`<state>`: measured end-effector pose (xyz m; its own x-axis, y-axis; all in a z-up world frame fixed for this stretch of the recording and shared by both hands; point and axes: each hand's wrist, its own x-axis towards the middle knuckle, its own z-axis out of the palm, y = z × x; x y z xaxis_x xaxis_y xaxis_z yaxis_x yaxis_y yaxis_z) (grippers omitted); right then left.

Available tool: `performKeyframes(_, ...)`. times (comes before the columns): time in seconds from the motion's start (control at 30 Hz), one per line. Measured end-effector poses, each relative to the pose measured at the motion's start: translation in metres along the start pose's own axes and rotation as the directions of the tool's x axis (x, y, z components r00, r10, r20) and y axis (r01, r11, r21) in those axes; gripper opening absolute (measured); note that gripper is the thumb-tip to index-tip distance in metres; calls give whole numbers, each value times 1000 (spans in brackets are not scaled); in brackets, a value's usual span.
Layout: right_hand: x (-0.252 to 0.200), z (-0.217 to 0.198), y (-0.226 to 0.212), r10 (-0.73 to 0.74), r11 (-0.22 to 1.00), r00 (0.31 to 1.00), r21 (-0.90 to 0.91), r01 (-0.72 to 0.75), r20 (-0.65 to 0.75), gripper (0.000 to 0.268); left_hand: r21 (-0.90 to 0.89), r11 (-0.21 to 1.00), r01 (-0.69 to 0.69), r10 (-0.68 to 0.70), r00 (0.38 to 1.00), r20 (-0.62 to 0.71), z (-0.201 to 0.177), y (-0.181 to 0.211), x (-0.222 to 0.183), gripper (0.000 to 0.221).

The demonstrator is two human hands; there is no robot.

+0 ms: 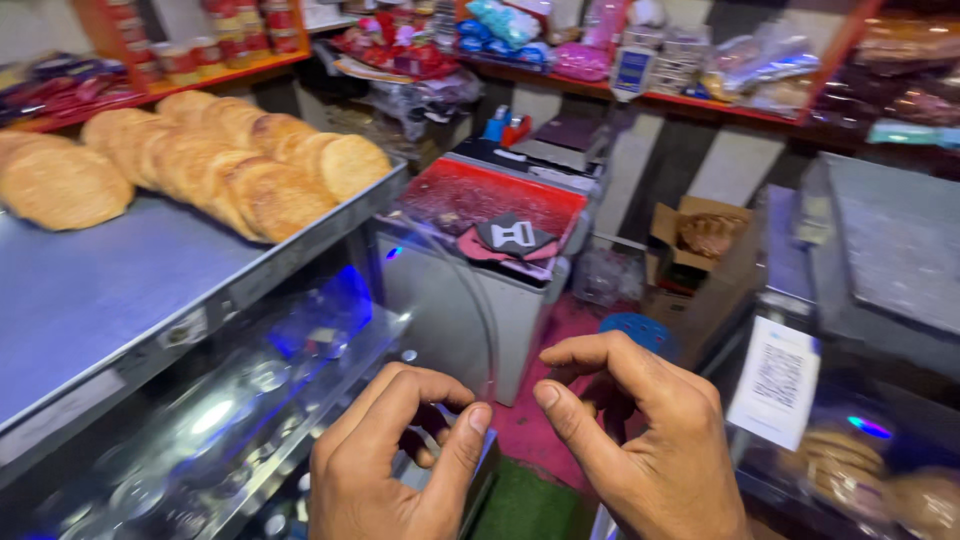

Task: The person arranges rows of baked bread disks on a large metal tray by hand, picking up individual disks to inspect them before placing them back into the rows.

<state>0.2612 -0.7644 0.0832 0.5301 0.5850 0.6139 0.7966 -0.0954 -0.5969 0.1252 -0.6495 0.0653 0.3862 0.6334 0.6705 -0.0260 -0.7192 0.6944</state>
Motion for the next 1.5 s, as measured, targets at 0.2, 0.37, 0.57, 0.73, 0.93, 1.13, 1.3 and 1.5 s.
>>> performKeyframes(0.2, -25, -86, 13, 109, 974, 981, -178, -138, -163, 14, -237, 956, -170, 225, 948, 226, 57, 47, 8, 10)
performKeyframes(0.37, -53, -159, 29, 188, 920, 938, -283, -272, -292, 11, -325, 931, -169, 289, 882, 371, 119, 92, -10, 7)
performKeyframes(0.57, -79, -246, 63, 272, 859, 876, -309, -408, -399, 13, -382, 918, -106, 306, 802, 513, 196, 153, -30, 30)
performKeyframes(0.73, -86, -316, 118, 289, 850, 858, -298, -435, -425, 14, -463, 856, -231, 463, 740, 488, 269, 191, -36, 53)
performKeyframes(0.93, -71, -399, 203, 273, 781, 859, -422, -461, -433, 15, -492, 815, -306, 555, 660, 507, 377, 215, -23, 54)
performKeyframes(1.13, -43, -455, 277, 316, 698, 882, -543, -466, -350, 20, -358, 892, -275, 447, 650, 615, 502, 213, -1, 54)
performKeyframes(1.3, -13, -476, 325, 409, 572, 876, -676, -464, -255, 37, -155, 965, -212, 257, 632, 731, 571, 223, 22, 55)
performKeyframes(1.5, 5, -475, 390, 361, 400, 912, -850, -342, -197, 48, -39, 984, -174, 140, 620, 772, 633, 226, 31, 58)
